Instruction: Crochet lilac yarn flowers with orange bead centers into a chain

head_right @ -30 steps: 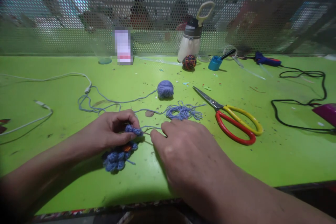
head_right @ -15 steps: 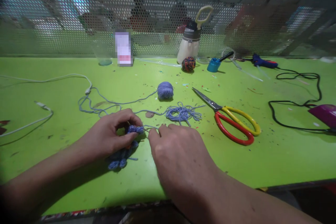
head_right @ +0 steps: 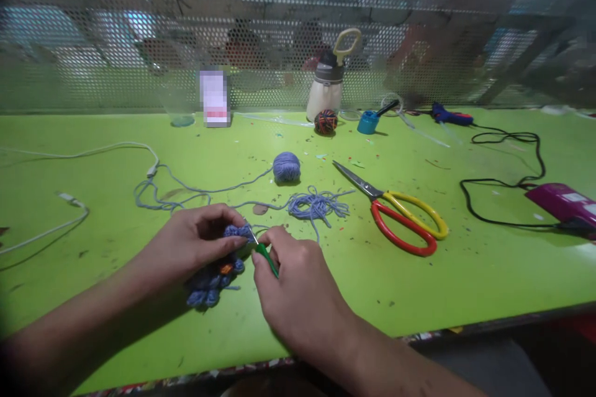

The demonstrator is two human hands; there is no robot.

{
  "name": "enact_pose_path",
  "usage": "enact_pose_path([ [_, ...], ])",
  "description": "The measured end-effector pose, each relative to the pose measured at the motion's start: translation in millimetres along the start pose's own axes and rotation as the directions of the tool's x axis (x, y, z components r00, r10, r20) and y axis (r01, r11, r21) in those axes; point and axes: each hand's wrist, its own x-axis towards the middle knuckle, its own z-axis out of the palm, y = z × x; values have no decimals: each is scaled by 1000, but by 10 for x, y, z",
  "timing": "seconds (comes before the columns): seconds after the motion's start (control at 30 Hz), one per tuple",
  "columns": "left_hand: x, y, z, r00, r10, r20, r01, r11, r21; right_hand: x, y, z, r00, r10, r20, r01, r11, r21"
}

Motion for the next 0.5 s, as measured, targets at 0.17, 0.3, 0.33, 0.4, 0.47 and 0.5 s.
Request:
enact_pose_path([
  [0.17, -11, 12, -5, 998, -54, 32, 56, 994, -98, 4, -22, 55, 999, 43, 4, -43, 995, 94],
  [0.3, 9, -17, -5, 993, -78, 91, 91, 984, -154, 45, -36, 102, 992, 107, 66, -115, 984, 136],
  [0.33, 15, -26, -4, 991, -86, 100, 102, 981, -163, 54, -39, 112, 989, 121, 81, -131, 980, 146],
  [0.4, 24, -40, -6, 988, -101, 115, 120, 979, -166, 69, -43, 125, 984, 143, 106, -159, 974, 164],
  [0.47, 30, -50, -12, 987, -97, 125, 116, 982, -151, 77, -48, 128, 981, 155, 120, -175, 969, 173],
  [0.5, 32, -53, -15, 988, -92, 126, 109, 985, -137, 78, -50, 126, 980, 157, 122, -177, 969, 173],
])
